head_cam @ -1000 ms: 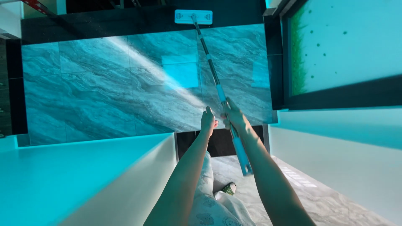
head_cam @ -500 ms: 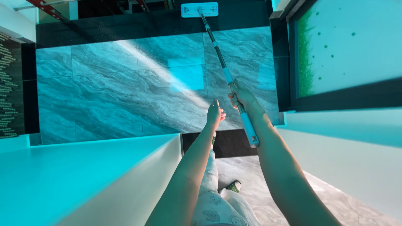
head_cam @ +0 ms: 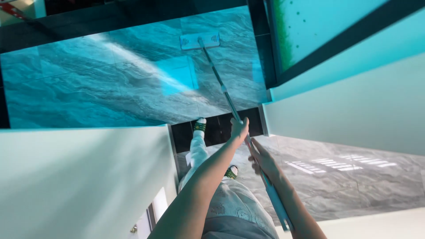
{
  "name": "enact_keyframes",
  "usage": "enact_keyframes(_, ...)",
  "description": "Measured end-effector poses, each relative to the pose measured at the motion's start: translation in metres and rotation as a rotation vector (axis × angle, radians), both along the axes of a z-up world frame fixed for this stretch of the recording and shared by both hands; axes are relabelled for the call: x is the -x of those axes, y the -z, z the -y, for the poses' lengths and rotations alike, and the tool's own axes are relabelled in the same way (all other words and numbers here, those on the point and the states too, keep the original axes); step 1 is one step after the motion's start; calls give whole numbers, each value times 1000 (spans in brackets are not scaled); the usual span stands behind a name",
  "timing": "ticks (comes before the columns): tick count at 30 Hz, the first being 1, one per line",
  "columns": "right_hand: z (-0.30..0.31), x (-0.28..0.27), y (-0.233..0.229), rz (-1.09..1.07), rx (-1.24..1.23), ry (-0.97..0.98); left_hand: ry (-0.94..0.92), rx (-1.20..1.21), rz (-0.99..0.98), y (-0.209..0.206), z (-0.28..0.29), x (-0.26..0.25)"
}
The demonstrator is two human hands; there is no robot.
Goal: Mopping a tiled hallway or landing area.
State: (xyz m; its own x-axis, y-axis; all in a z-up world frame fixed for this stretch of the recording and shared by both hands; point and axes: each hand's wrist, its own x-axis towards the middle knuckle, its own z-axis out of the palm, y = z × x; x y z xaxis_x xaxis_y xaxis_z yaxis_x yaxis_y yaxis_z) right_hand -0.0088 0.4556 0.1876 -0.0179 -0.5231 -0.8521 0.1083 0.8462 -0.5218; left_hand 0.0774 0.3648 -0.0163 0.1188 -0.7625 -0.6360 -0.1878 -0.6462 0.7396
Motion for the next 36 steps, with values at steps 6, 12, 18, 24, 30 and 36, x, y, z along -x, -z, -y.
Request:
enact_keyframes(6, -138, 50, -80, -32, -188, 84, 72, -341, -322, -8, -128, 89)
enact_keyframes(12, -179, 71, -96, -28, -304, 101, -22, -563, -351, -24, -183, 109)
enact_keyframes(18, -130, 64, -97, -9, -305, 72, -32, -524, -314, -40, -128, 96)
enact_keyframes(24, -35, 50, -83, -98, -189, 22, -25, -367, -243, 39, -30, 96)
enact_keyframes(30, 104, 36, -36, -106, -25, -23, 35, -169, -9, 60, 103, 55)
enact_keyframes(36, 264, 26, 62, 19, 131, -50, -195, -132, -383, 63, 192, -6)
